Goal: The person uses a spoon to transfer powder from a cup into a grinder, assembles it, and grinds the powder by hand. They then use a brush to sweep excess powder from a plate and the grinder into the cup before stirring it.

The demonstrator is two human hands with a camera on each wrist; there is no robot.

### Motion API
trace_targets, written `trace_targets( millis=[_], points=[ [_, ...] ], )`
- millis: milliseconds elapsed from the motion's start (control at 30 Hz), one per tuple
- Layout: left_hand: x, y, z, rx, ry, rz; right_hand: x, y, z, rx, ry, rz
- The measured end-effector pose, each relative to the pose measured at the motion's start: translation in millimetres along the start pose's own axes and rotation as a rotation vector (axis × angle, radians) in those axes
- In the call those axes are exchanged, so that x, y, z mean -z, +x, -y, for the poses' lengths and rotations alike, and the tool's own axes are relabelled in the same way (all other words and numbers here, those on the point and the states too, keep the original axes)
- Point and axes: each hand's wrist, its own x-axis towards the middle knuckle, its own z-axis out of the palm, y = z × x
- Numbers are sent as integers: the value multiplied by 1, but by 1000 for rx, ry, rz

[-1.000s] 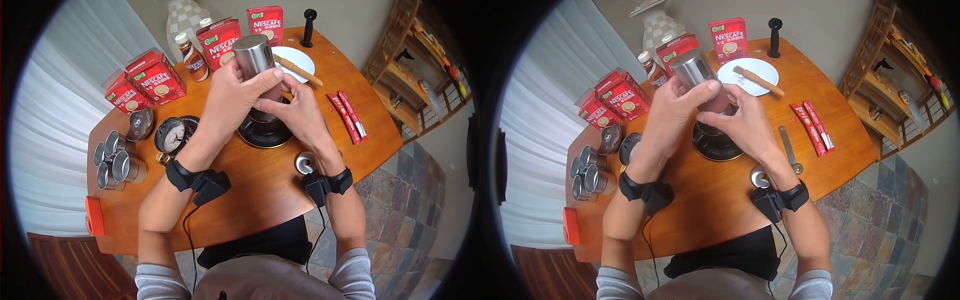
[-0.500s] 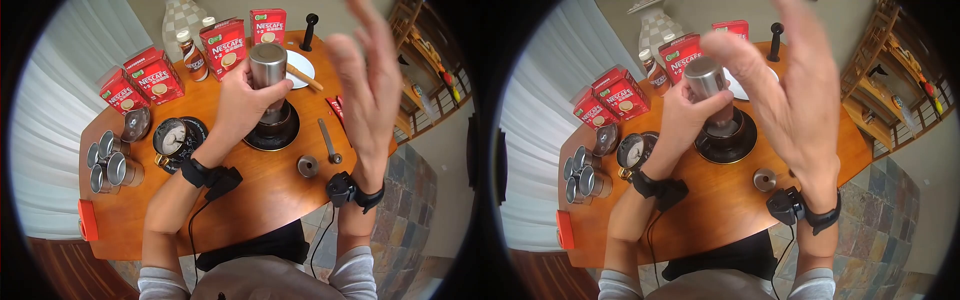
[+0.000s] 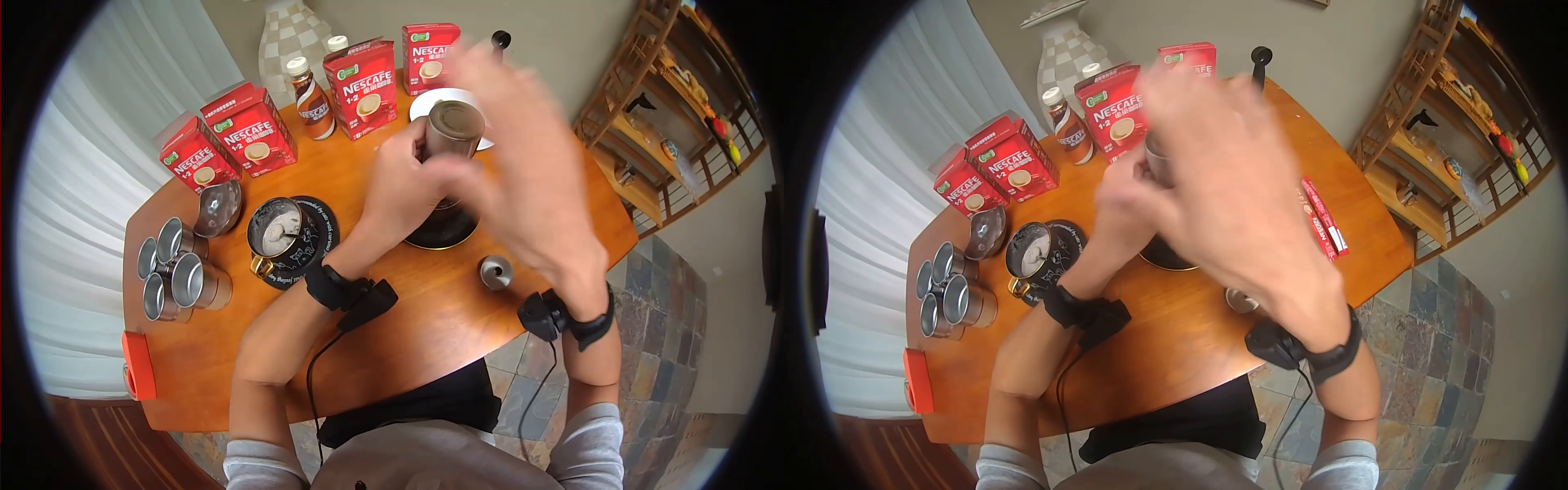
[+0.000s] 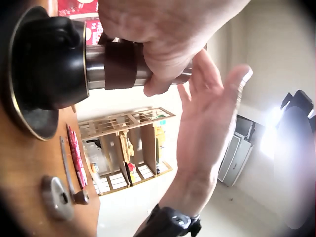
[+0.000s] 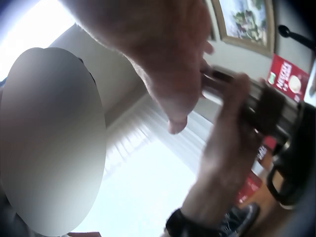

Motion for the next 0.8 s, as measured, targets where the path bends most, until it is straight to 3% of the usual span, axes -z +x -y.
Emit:
trace_targets(
  millis=[33,100,200,233,267,300,400,433,467,533,567,700,800],
  points=[
    [0,-1,-5,8,27,-2,17,6,-5,0,77,-146],
    [3,0,-19,-12,64,15,7,1,-1,2,-20,-89],
    [-3,0,-6,13,-128,-44,-25,-12,6,-28,-56,79],
    [0,-1,6,32,-158,20,-13,-7,4,-80,38,52],
    [-2,0,-6,-61,53,-14,-3,-2,1,-64,46,-65],
    [-1,-1,-12,-43,38,-18,6,1,-2,-52,60,-181],
    [-2,2,-4,-107,-194,-29,-15,-7,10,-50,32,99],
    [-2,3,-5,16,-40,-35,-13,-10,9,-57,17,104],
    [-3,2,-7,9,-33,-28,-11,-10,8,-61,7,111],
    [0,-3,-11,7,-3,-31,1,-11,-4,-188,193,-229],
    [-3,1,-4,-42,-105,-68,13,-11,-6,-250,244,-295],
    [10,8,-7,49,-245,-143,2,-37,4,-535,539,-137],
    [20,10,-6,192,-507,-194,-10,-55,9,-594,607,-82]
  ],
)
